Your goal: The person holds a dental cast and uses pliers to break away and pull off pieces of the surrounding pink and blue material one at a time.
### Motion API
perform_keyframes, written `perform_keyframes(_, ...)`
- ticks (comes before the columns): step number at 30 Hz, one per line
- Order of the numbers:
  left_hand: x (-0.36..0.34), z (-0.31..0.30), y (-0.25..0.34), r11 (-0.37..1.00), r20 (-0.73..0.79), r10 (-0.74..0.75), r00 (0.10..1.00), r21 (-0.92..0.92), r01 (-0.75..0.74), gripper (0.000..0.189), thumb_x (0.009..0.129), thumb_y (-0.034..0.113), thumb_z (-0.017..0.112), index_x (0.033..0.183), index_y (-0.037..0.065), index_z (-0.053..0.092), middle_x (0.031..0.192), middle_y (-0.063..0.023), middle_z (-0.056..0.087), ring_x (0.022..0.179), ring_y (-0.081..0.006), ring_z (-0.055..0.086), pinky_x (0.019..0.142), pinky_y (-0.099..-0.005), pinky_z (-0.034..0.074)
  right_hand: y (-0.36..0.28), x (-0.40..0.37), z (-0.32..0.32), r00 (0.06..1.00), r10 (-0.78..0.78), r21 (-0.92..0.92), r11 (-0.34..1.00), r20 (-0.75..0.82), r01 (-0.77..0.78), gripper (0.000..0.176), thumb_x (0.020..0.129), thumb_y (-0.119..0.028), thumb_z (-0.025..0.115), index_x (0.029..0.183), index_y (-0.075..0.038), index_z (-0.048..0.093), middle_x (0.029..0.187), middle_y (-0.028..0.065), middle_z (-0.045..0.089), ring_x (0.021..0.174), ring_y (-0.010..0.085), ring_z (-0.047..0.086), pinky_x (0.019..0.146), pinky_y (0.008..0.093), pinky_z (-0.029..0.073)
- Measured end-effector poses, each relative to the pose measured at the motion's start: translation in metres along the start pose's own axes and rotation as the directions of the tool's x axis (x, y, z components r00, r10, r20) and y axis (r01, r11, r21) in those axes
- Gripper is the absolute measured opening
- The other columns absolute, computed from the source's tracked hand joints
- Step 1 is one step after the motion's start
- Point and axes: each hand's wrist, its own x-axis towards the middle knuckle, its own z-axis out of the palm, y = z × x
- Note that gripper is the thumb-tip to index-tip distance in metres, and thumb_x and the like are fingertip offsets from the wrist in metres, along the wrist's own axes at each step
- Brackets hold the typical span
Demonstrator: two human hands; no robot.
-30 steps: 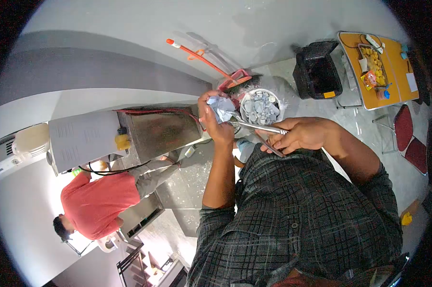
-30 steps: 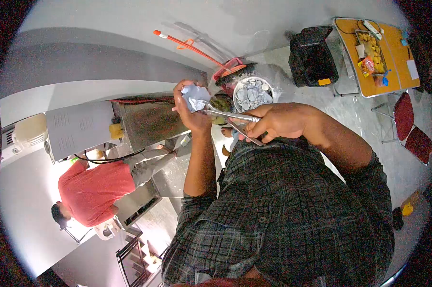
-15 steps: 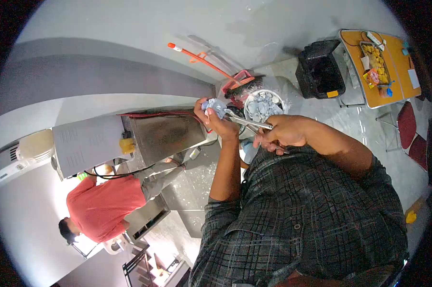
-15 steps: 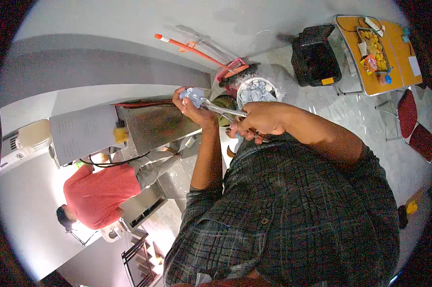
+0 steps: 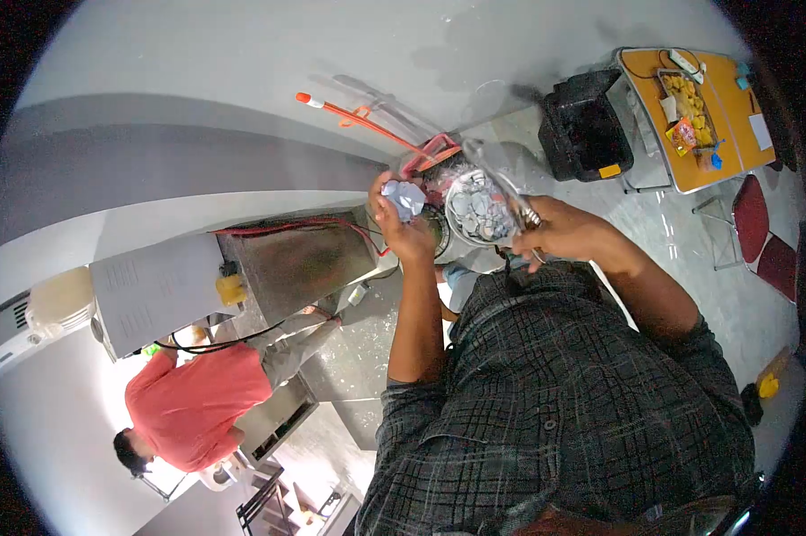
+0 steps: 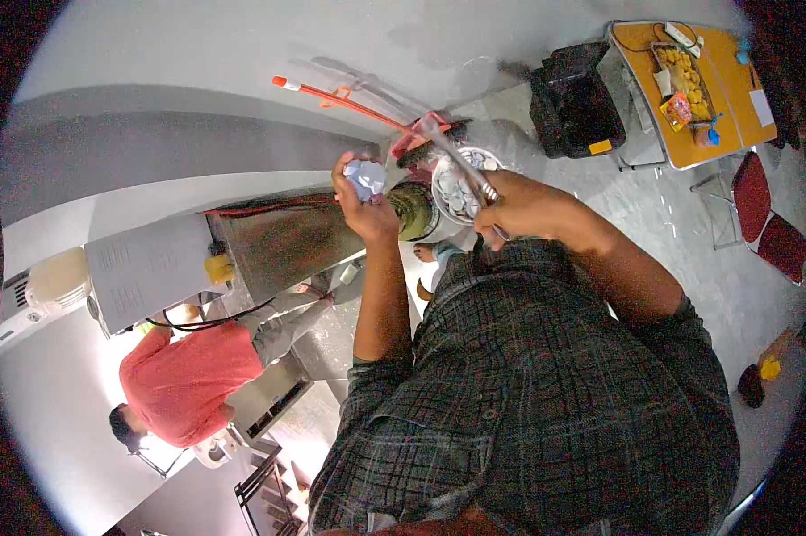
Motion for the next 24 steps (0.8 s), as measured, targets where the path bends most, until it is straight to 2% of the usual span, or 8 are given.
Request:
perform_keyframes(4, 0.003, 0.018, 0.026, 0.902, 0.080, -0.185, 0.980, -0.381, 0.201, 0.059, 0.098, 0.052, 0.050, 0.127, 0.001, 0.054, 0.109, -0.0148, 0.063, 0.095, -0.0251, 0.061, 0.081, -0.0368, 0.050, -0.025, -0.024, 0.006, 0.998, 0.054, -0.131, 0.990, -0.030, -0.058, 0.060, 0.091, -0.003, 0.054, 0.149, -0.009, 0.037, 0.094, 0.0109, 0.062, 0.084, 0.0183, 0.063, 0.068, 0.0326, 0.058)
perform_keyframes(6, 0.007, 0.022, 0.032, 0.850, 0.155, -0.191, 0.969, -0.467, 0.243, 0.063, 0.097, 0.055, 0.050, 0.128, 0.000, 0.054, 0.111, -0.0163, 0.063, 0.096, -0.0267, 0.062, 0.080, -0.0379, 0.051, -0.021, -0.024, 0.015, 0.965, -0.263, -0.355, 0.901, 0.012, 0.250, 0.053, 0.090, -0.008, 0.054, 0.142, -0.006, 0.043, 0.104, 0.0127, 0.066, 0.088, 0.0155, 0.064, 0.079, 0.0284, 0.053)
perform_keyframes(9, 0.015, 0.018, 0.036, 0.918, 0.171, -0.129, 0.977, -0.352, 0.182, 0.073, 0.095, 0.064, 0.046, 0.126, -0.002, 0.055, 0.109, -0.0178, 0.064, 0.095, -0.0283, 0.063, 0.081, -0.0389, 0.052, -0.029, -0.026, 0.021, 0.971, -0.163, -0.155, 0.969, 0.176, 0.191, 0.054, 0.090, -0.009, 0.057, 0.142, -0.006, 0.046, 0.113, 0.0058, 0.064, 0.090, 0.0105, 0.055, 0.080, 0.0256, 0.045)
perform_keyframes(11, 0.015, 0.021, 0.045, 0.999, 0.151, 0.039, 0.988, -0.032, -0.034, 0.080, 0.094, 0.069, 0.042, 0.125, -0.004, 0.055, 0.106, -0.0175, 0.065, 0.093, -0.0270, 0.063, 0.083, -0.0391, 0.052, -0.026, -0.022, 0.022, 0.941, -0.050, 0.023, 0.999, 0.335, 0.045, 0.048, 0.089, -0.007, 0.060, 0.136, -0.006, 0.054, 0.112, -0.0003, 0.060, 0.086, 0.0083, 0.048, 0.072, 0.0209, 0.038)
perform_keyframes(13, 0.015, 0.016, 0.051, 0.990, 0.192, 0.116, 0.974, 0.053, -0.129, 0.083, 0.092, 0.072, 0.042, 0.124, -0.004, 0.056, 0.106, -0.0173, 0.065, 0.093, -0.0262, 0.063, 0.083, -0.0386, 0.052, -0.025, -0.023, 0.021, 0.926, -0.025, 0.093, 0.996, 0.376, -0.011, 0.048, 0.088, -0.006, 0.060, 0.136, -0.007, 0.054, 0.109, -0.0011, 0.059, 0.087, 0.0076, 0.048, 0.073, 0.0201, 0.038)
perform_keyframes(18, 0.020, 0.004, 0.069, 0.874, 0.340, 0.257, 0.905, 0.317, -0.368, 0.094, 0.086, 0.081, 0.040, 0.119, -0.004, 0.060, 0.107, -0.0165, 0.065, 0.093, -0.0242, 0.064, 0.084, -0.0378, 0.052, -0.036, -0.024, 0.015, 0.866, 0.074, 0.125, 0.980, 0.494, -0.155, 0.051, 0.087, -0.004, 0.063, 0.137, -0.010, 0.053, 0.102, -0.0042, 0.055, 0.091, 0.0058, 0.049, 0.076, 0.0186, 0.040)
perform_keyframes(22, 0.022, -0.001, 0.084, 0.789, 0.443, 0.291, 0.848, 0.390, -0.474, 0.096, 0.086, 0.083, 0.036, 0.115, -0.004, 0.063, 0.109, -0.0184, 0.065, 0.096, -0.0280, 0.064, 0.087, -0.0400, 0.051, -0.041, -0.017, 0.013, 0.846, 0.071, 0.139, 0.976, 0.528, -0.168, 0.055, 0.086, -0.005, 0.065, 0.139, -0.011, 0.050, 0.098, -0.0047, 0.054, 0.101, 0.0076, 0.052, 0.080, 0.0251, 0.045)
perform_keyframes(24, 0.021, 0.001, 0.098, 0.645, 0.543, 0.310, 0.780, 0.483, -0.593, 0.098, 0.085, 0.085, 0.032, 0.110, -0.004, 0.065, 0.111, -0.0212, 0.065, 0.100, -0.0320, 0.064, 0.090, -0.0427, 0.050, -0.050, -0.019, 0.015, 0.846, 0.170, 0.212, 0.926, 0.505, -0.313, 0.054, 0.086, -0.006, 0.065, 0.138, -0.011, 0.051, 0.097, -0.0022, 0.055, 0.099, 0.0114, 0.055, 0.080, 0.0295, 0.047)
